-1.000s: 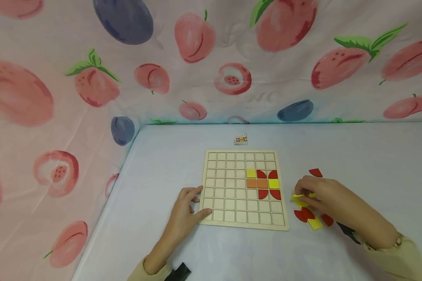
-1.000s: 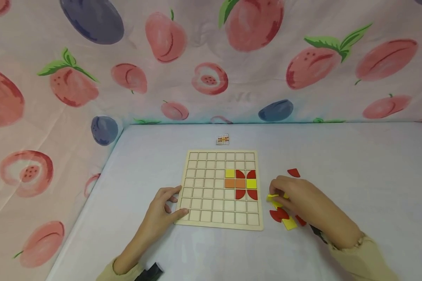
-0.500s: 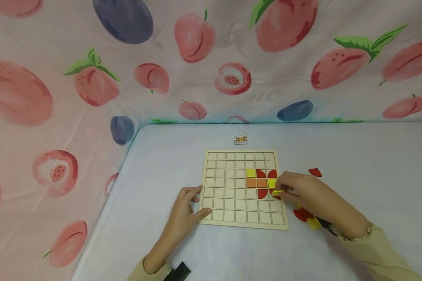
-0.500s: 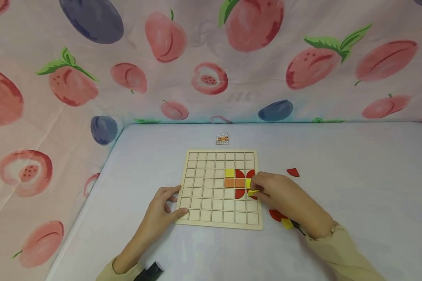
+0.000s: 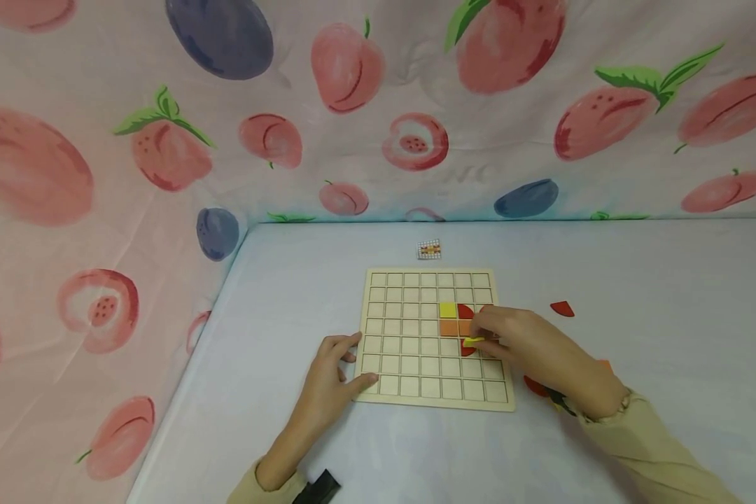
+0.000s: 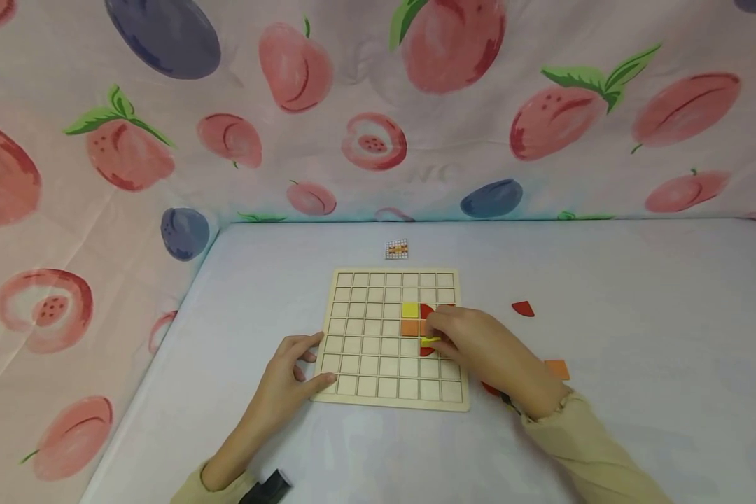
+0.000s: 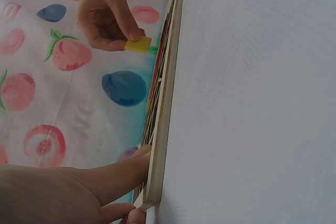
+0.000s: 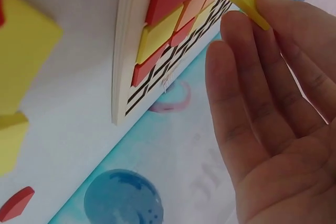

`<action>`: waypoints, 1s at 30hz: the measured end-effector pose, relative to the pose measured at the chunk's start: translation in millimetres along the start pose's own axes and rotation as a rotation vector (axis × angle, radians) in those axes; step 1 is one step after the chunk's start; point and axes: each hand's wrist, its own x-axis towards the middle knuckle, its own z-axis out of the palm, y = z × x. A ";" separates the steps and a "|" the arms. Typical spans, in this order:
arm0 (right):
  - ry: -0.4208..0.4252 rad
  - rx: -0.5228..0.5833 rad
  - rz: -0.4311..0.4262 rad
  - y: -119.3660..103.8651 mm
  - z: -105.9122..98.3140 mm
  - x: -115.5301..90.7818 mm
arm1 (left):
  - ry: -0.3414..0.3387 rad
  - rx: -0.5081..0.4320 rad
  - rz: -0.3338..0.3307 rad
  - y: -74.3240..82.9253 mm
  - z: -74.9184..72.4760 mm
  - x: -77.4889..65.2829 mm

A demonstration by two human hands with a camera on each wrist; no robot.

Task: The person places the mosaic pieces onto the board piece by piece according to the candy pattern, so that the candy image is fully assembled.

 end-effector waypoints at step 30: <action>-0.007 -0.020 -0.026 -8.2 18.3 17.8 | 0.004 -0.003 -0.002 -0.4 0.4 0.7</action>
